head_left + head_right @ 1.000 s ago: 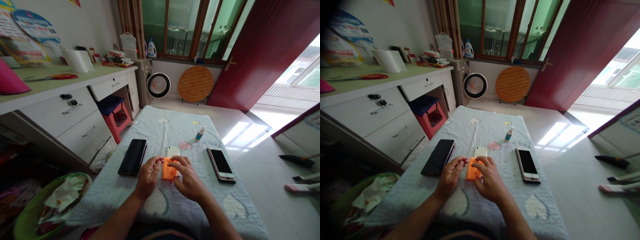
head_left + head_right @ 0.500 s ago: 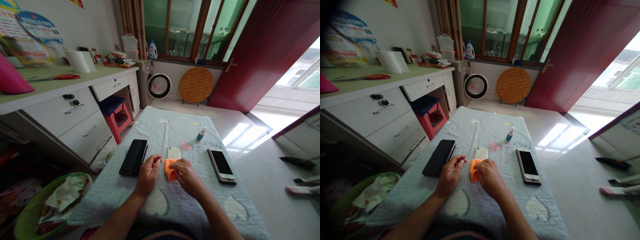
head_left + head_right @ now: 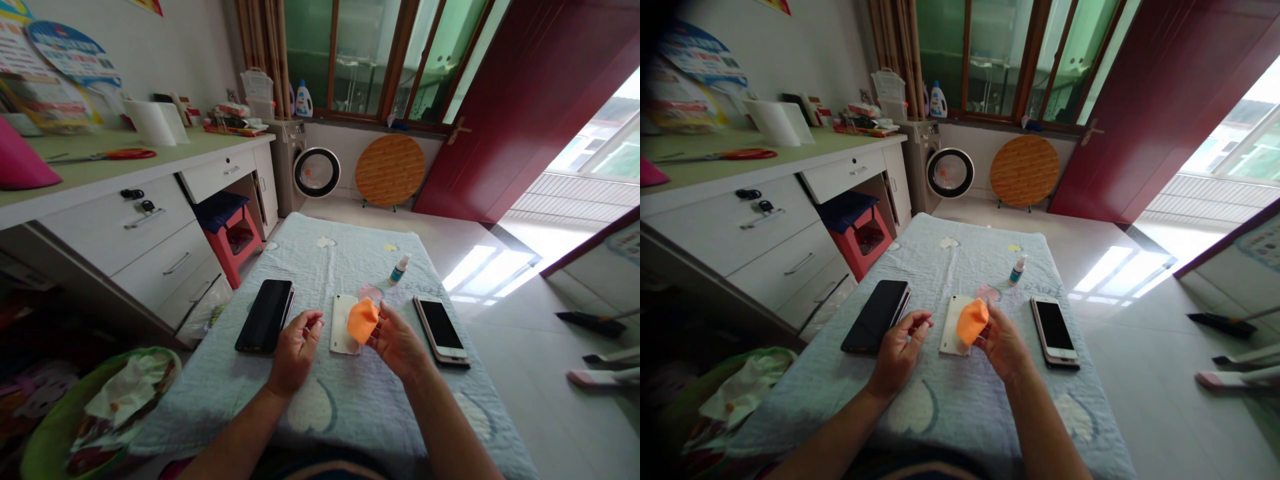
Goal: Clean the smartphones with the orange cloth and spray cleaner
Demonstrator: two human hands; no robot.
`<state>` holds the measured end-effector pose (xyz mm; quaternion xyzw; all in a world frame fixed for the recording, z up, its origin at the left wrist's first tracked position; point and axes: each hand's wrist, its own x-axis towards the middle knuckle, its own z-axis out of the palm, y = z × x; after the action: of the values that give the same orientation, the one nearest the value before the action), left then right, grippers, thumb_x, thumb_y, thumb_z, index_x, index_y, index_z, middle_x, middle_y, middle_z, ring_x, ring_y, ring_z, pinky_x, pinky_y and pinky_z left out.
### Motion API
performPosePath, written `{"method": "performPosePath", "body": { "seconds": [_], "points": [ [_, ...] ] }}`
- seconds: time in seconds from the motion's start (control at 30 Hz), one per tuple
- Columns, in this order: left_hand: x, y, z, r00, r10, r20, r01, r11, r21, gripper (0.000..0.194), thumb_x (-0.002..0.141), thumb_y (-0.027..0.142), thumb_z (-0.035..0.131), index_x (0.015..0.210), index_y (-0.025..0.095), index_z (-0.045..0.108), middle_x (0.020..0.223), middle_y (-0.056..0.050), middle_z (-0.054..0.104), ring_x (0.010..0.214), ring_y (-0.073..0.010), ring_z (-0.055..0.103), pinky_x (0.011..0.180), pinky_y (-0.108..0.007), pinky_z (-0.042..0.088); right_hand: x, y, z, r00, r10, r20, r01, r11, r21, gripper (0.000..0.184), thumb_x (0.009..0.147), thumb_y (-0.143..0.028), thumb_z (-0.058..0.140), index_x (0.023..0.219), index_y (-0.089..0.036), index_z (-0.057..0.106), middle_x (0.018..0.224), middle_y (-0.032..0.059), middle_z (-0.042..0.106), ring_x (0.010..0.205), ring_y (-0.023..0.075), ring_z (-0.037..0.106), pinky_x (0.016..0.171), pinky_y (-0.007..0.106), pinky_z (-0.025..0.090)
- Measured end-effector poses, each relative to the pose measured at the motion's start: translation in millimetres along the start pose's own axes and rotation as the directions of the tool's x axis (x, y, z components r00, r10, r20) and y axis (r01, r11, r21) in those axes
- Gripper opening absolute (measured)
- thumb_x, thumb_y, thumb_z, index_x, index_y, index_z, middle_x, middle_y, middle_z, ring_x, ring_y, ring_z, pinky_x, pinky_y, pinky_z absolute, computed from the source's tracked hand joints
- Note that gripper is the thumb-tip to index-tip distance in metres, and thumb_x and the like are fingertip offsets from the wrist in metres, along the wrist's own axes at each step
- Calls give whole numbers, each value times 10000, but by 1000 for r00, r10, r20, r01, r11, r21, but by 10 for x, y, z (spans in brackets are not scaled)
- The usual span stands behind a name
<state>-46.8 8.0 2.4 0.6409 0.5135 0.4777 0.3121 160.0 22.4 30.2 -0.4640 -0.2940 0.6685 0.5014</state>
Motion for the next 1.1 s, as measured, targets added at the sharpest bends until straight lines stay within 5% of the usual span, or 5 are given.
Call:
{"method": "performPosePath", "body": {
  "seconds": [0.2,0.37,0.5,0.77,1.1],
  "points": [
    [2,6,41,978,181,106,-198,964,180,177,864,238,562,1025,194,622,979,-60,668,942,-216,594,829,-351,477,173,26,6,935,-347,-71,300,882,-364,338,717,-400,716,943,-165,624,881,63,693,779,212,641,706,336,507],
    [-3,40,96,923,254,289,-332,906,263,59,830,204,626,877,210,660,1016,-43,679,1009,-236,550,919,-401,436,314,98,45,686,-711,155,476,278,-835,111,852,-212,568,928,-194,647,1023,77,662,1021,238,568,920,399,431],
    [-8,34,117,916,237,324,-337,893,299,43,860,236,621,845,207,648,982,-45,684,977,-239,564,887,-398,442,311,235,70,717,-542,439,520,-4,-854,143,874,-126,559,901,-201,678,931,62,695,933,225,576,865,356,453],
    [2,-18,136,955,168,245,-250,900,357,240,858,389,641,1006,201,626,988,-60,674,961,-259,581,855,-406,460,41,253,69,709,-393,585,605,-85,-791,220,899,-92,540,939,-207,723,1054,70,730,993,222,626,862,340,509],
    [-26,-74,137,951,183,251,-274,873,404,253,784,204,714,1031,220,660,1087,-56,700,1046,-260,603,916,-428,465,-290,302,-163,668,-289,685,698,-76,-712,361,927,-91,442,1184,-214,662,1228,93,671,1174,234,605,998,416,485]
  ]
}}
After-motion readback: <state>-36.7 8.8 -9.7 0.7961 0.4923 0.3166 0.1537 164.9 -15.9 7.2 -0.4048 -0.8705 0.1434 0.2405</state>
